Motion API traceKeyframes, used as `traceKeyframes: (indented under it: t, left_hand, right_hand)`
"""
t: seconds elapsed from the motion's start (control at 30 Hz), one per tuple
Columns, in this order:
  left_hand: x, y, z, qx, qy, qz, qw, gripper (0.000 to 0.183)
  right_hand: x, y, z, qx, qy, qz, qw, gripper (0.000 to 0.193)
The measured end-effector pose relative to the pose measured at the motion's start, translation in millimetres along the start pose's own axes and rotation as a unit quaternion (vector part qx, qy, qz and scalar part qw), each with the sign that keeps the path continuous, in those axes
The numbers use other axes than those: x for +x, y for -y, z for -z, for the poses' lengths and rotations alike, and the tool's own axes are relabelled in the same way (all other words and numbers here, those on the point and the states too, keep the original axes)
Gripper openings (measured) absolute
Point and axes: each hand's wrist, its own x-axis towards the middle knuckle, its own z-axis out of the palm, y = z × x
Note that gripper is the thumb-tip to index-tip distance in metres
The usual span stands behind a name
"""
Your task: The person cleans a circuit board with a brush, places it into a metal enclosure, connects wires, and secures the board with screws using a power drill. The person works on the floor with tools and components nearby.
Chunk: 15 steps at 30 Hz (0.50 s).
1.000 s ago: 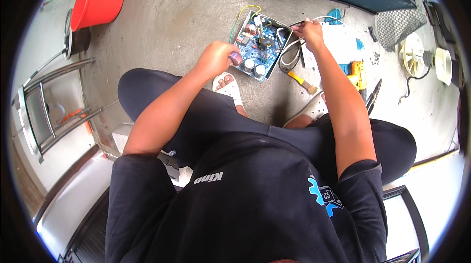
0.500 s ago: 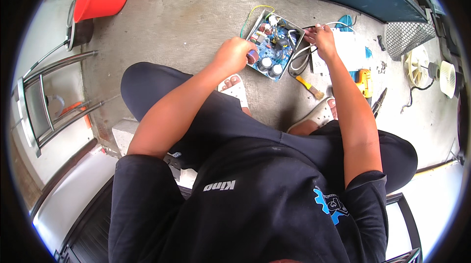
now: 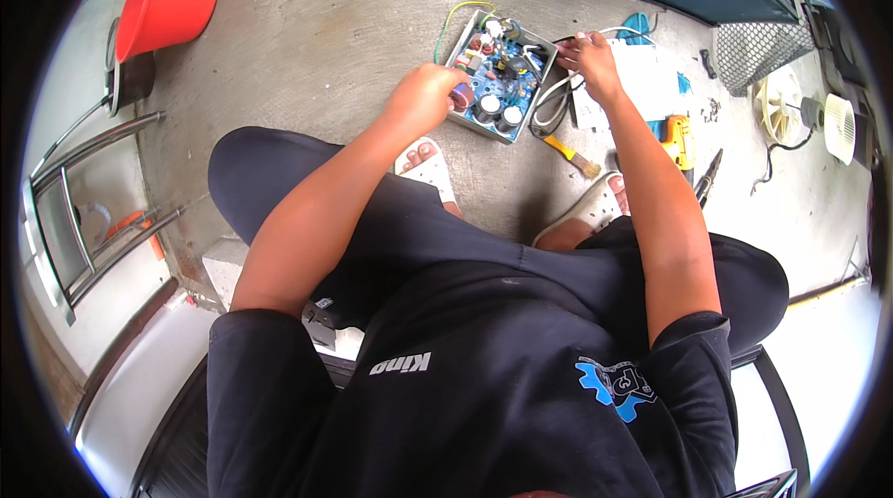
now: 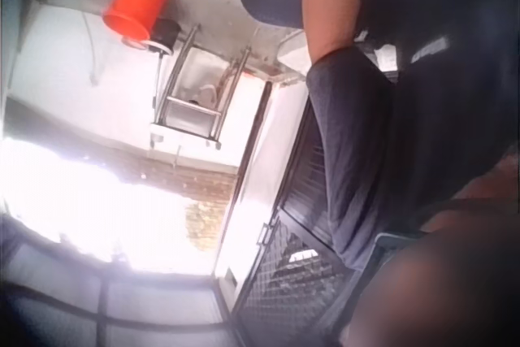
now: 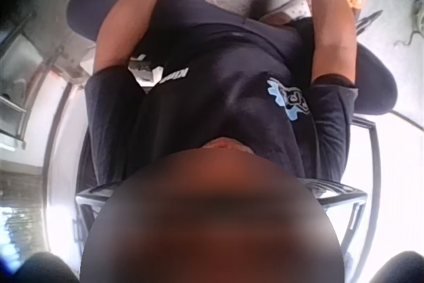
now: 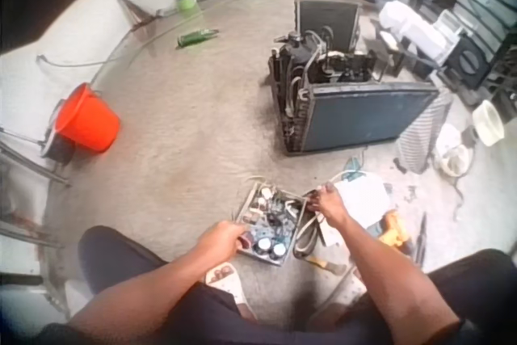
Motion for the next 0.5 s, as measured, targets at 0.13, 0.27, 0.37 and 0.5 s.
traceKeyframes:
  t: [0.13, 0.27, 0.37, 0.5]
  left_hand:
    - [2, 0, -2, 0.006, 0.002, -0.006, 1.0, 0.039]
    - [6, 4, -1, 0.008, 0.003, -0.003, 1.0, 0.037]
    - [7, 8, -5, 0.016, 0.006, -0.011, 1.0, 0.036]
    - [4, 10, -11, 0.028, -0.018, -0.029, 0.999, 0.037]
  right_hand:
    - [1, 0, 1, -0.003, 0.006, -0.001, 1.0, 0.025]
    - [3, -3, 1, 0.004, 0.005, 0.008, 1.0, 0.027]
    - [7, -5, 1, -0.008, -0.003, 0.007, 1.0, 0.029]
    - [11, -2, -2, -0.022, -0.011, 0.0, 1.0, 0.03]
